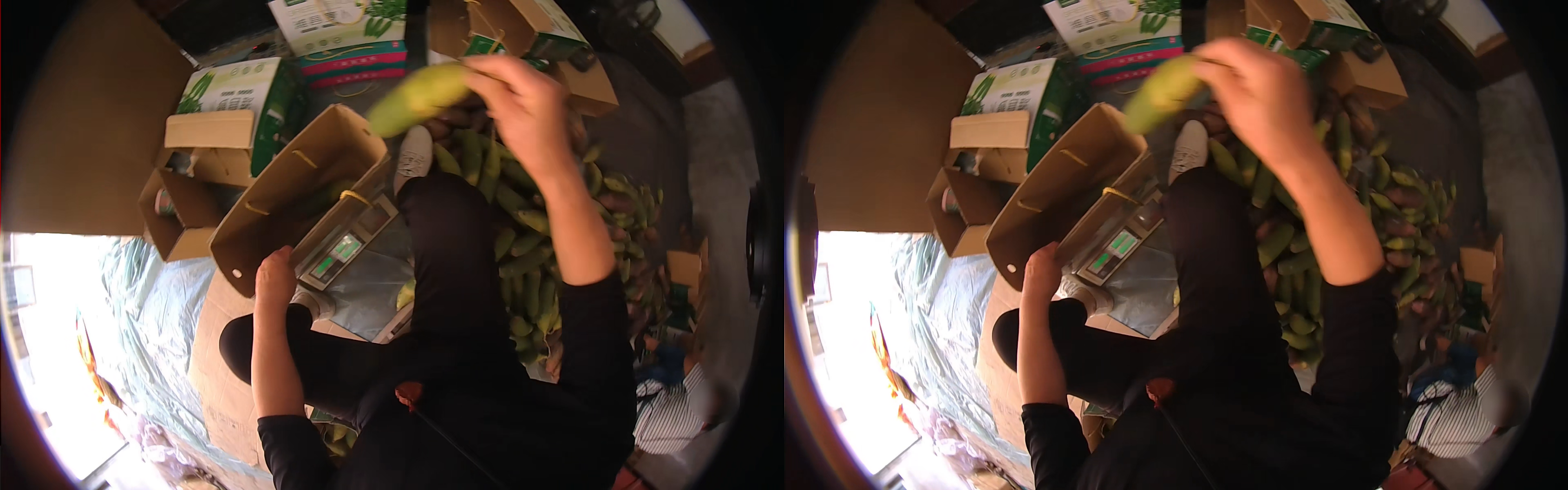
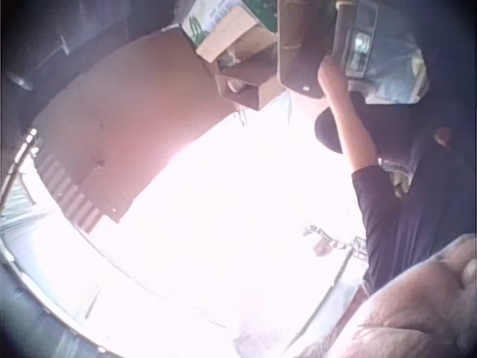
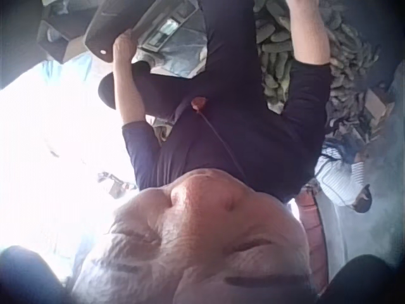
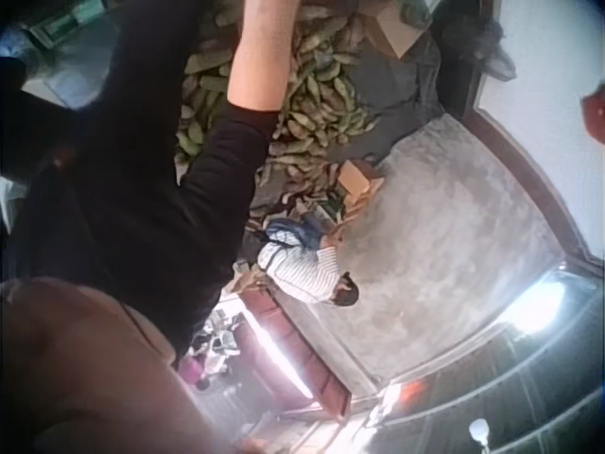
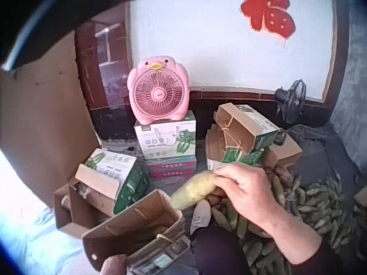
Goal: Sorting and packaging green squash/produce into cardboard boxes.
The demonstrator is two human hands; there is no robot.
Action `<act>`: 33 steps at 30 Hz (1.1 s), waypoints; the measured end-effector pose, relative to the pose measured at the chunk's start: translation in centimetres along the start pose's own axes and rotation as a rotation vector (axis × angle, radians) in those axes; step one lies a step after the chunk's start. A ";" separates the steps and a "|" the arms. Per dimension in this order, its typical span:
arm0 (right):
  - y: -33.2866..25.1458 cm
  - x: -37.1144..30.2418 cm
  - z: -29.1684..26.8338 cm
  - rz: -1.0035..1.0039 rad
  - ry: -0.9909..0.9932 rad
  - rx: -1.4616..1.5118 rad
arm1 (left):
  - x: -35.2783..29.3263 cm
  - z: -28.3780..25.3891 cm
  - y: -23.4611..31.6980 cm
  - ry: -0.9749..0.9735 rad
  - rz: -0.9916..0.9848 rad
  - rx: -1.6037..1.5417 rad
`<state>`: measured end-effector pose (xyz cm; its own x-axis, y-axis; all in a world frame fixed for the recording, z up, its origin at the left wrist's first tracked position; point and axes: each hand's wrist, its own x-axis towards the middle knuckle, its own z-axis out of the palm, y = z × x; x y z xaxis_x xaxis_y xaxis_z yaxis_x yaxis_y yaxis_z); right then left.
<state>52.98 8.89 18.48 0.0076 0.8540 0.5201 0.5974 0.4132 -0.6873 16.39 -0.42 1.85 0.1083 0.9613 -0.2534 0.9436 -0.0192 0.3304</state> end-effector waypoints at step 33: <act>23.9 -24.4 -3.8 0.696 -0.433 -0.806 | 0.6 -1.0 3.1 -0.084 -0.012 -0.081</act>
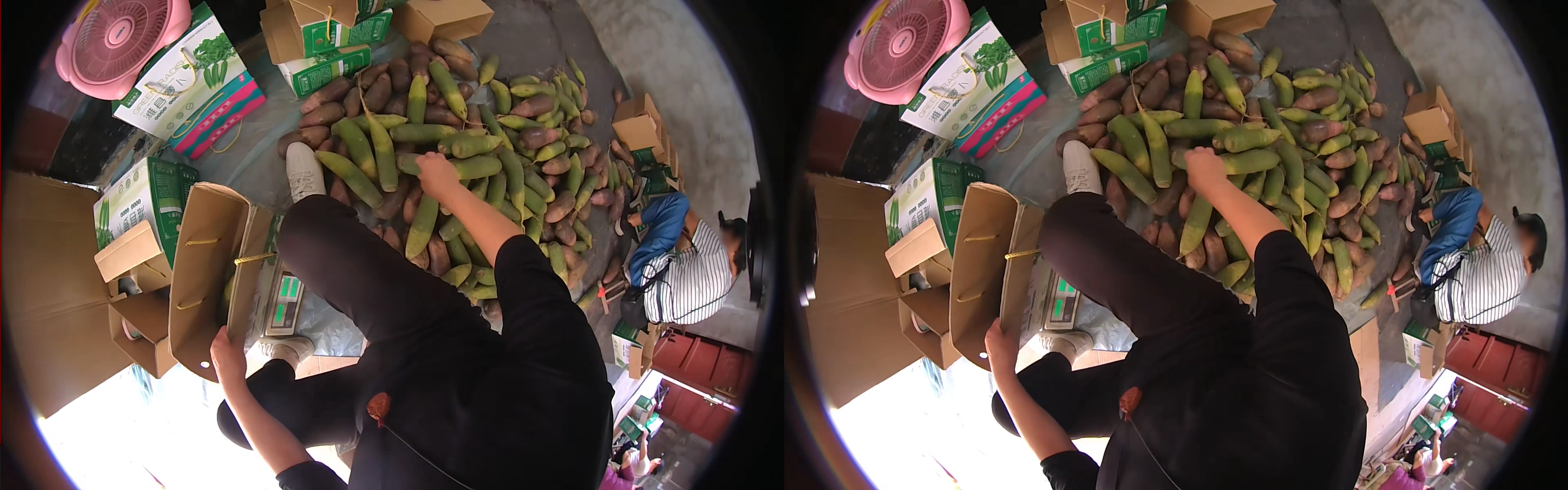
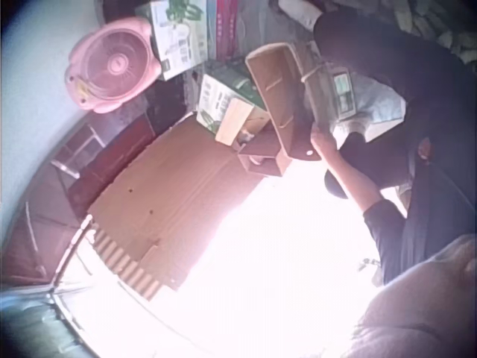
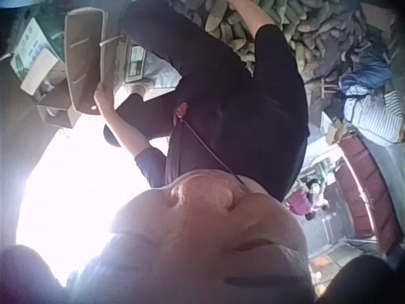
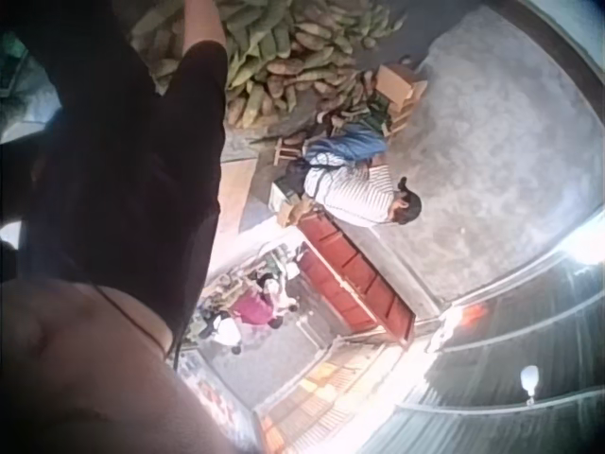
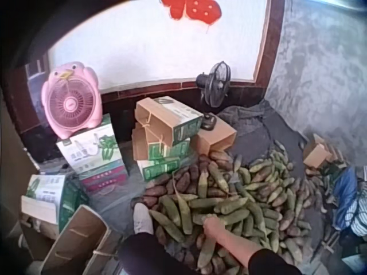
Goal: Sorting and packaging green squash/produce into cardboard boxes.
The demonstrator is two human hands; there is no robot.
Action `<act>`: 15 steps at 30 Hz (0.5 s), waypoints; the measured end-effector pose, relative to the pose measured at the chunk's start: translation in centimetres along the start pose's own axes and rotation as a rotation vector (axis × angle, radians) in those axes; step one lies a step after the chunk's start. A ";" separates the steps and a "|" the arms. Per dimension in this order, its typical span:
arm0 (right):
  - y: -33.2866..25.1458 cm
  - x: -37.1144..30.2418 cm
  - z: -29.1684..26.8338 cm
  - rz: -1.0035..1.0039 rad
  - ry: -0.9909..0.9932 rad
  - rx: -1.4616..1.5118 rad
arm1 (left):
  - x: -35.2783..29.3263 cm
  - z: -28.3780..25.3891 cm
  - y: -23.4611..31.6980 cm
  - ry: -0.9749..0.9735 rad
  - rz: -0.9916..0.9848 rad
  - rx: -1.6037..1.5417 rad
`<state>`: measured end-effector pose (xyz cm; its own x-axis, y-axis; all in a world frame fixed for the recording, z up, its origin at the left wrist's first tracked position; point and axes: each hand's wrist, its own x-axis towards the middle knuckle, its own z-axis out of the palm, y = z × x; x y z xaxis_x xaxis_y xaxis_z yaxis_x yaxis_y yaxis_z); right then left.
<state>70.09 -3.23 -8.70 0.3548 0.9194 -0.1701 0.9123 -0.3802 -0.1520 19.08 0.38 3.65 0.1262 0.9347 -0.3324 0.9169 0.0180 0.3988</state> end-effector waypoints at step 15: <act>2.8 -1.0 3.7 -0.072 -0.217 -0.632 | -0.1 0.2 -1.0 0.008 0.004 -0.043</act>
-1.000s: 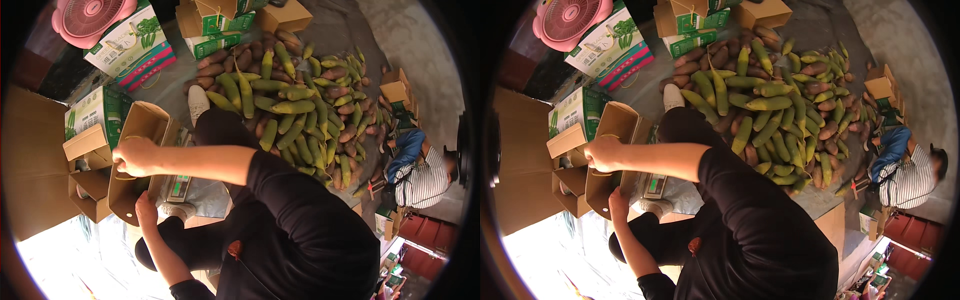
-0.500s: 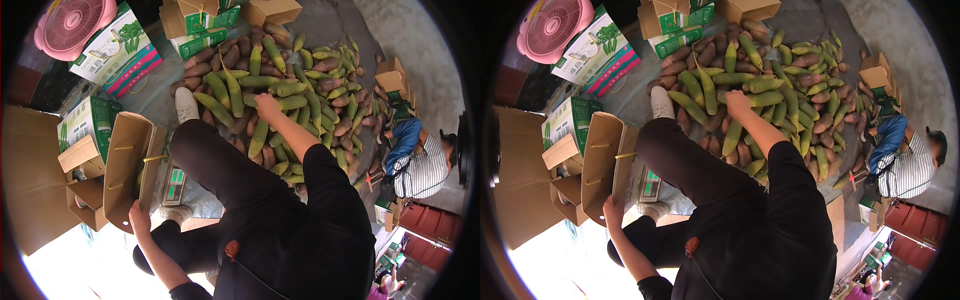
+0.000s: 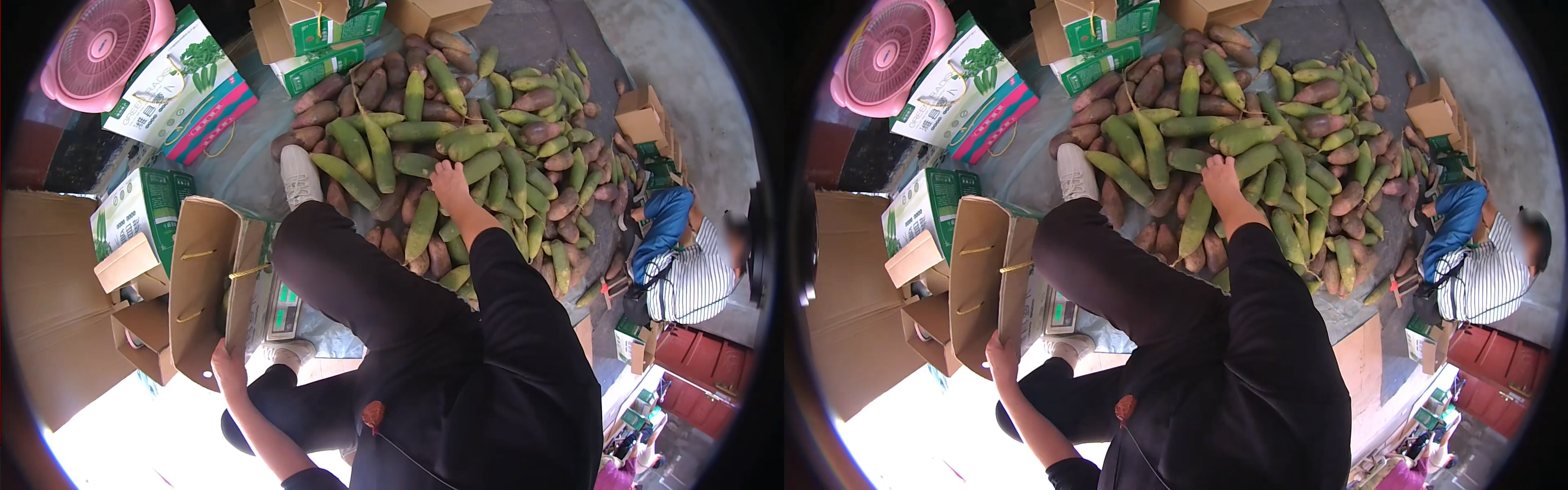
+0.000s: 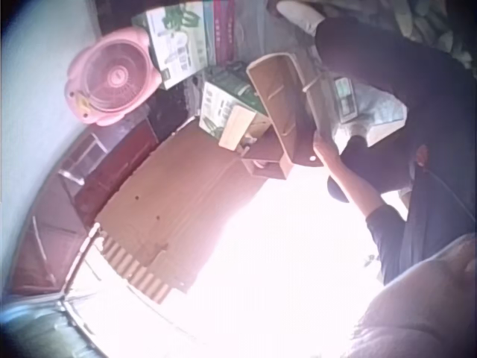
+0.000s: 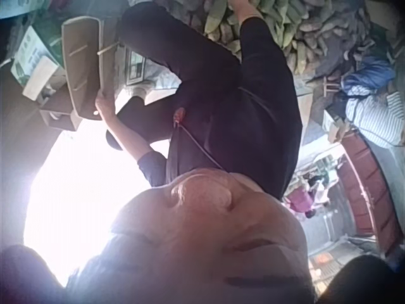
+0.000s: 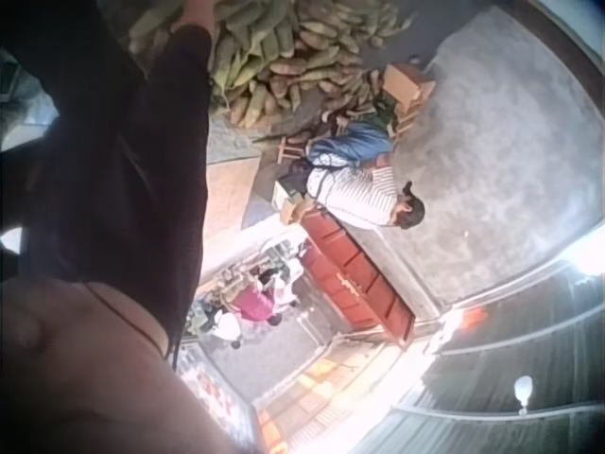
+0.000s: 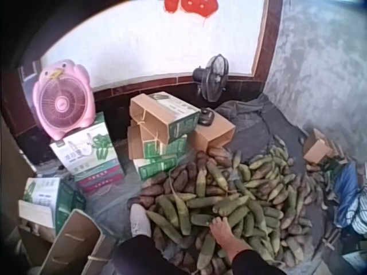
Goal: Sorting and packaging green squash/produce into cardboard boxes.
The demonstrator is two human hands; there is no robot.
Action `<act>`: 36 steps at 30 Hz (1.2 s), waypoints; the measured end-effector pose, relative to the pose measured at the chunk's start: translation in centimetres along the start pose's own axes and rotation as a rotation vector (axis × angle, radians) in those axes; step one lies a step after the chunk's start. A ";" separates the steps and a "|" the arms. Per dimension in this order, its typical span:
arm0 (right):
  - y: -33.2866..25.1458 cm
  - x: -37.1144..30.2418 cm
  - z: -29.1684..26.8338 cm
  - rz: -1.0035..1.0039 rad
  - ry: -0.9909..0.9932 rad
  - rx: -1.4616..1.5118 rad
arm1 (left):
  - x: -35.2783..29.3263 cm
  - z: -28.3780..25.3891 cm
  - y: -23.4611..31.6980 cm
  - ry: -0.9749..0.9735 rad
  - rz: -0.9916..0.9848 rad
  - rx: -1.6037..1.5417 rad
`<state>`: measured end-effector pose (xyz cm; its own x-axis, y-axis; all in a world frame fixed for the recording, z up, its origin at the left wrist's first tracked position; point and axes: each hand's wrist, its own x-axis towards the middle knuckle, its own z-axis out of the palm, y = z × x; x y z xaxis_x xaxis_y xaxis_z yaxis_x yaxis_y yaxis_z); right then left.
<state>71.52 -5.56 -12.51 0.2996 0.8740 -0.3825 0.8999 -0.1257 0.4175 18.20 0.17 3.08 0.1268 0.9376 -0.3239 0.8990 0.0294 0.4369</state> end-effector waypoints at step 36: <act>-28.6 -6.0 -36.5 -1.108 0.669 0.594 | 0.6 1.1 -2.1 0.029 0.075 0.176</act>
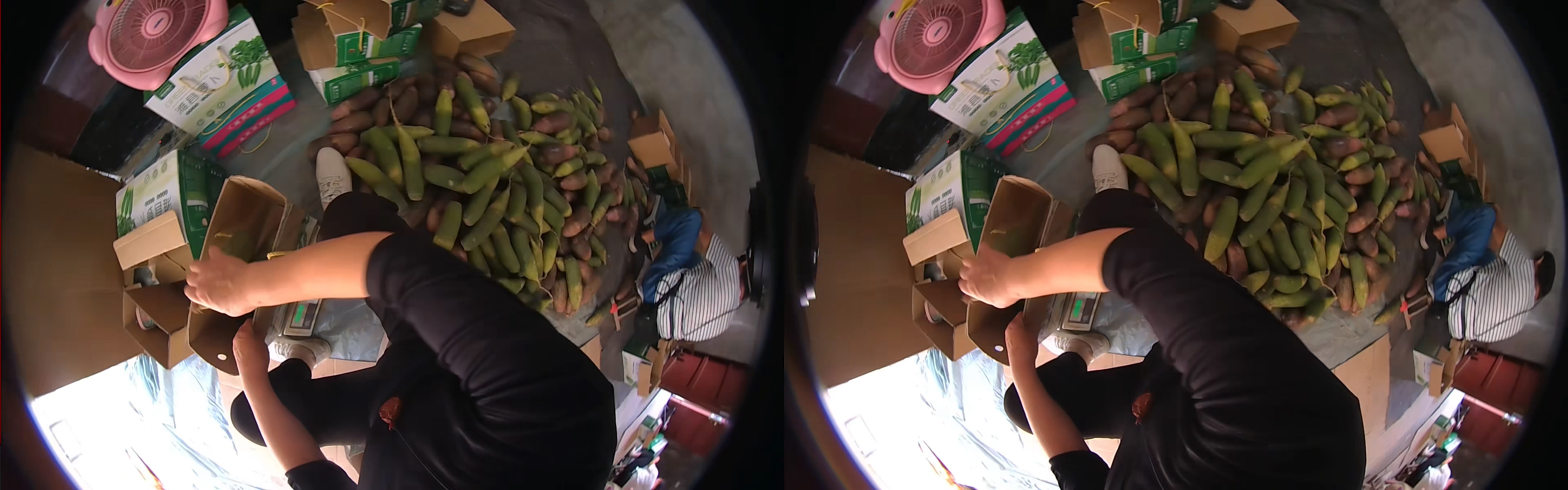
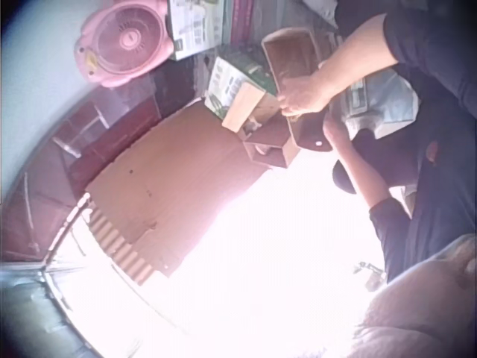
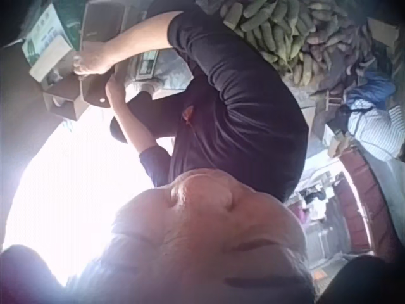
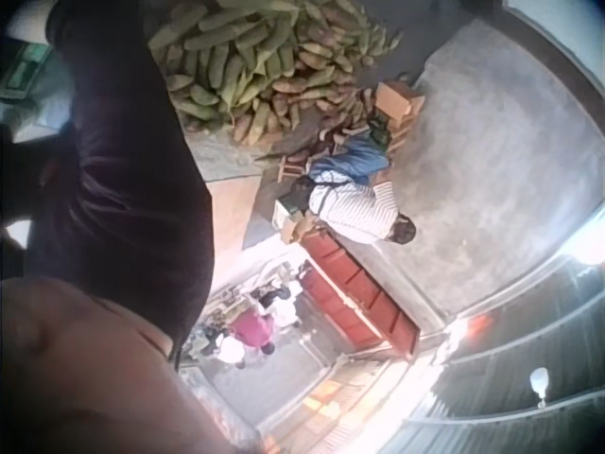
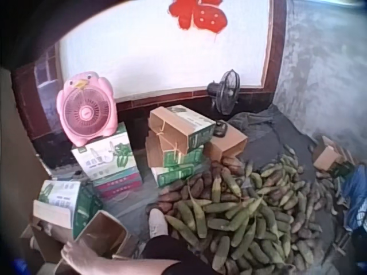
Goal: Sorting and packaging green squash/produce into cardboard boxes.
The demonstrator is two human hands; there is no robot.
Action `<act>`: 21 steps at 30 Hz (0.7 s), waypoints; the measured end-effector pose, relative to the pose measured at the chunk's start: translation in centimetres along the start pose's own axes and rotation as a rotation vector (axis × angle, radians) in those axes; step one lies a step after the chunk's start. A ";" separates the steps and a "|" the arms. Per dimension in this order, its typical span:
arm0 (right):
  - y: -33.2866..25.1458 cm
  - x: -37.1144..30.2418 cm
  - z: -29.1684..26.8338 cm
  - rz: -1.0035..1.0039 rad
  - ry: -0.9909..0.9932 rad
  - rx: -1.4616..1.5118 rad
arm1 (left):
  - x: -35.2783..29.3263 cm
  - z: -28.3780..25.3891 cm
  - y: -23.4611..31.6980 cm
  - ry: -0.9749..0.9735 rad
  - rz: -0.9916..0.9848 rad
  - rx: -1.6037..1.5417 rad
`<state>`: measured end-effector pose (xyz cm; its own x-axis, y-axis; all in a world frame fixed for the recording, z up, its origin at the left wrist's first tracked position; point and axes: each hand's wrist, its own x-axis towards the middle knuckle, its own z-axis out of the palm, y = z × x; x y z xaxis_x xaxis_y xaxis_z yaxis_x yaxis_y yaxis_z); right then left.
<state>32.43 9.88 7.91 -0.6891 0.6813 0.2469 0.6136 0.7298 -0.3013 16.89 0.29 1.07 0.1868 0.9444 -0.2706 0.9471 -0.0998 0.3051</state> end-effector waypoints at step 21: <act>19.3 -20.3 -5.2 0.840 0.705 0.513 | -0.3 -1.5 1.7 -0.033 0.002 -0.144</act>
<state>60.25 10.47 1.88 0.3102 0.9297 0.1985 0.4348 0.0470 -0.8993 18.10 0.30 3.01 0.1994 0.9332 -0.2991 0.8999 -0.0535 0.4329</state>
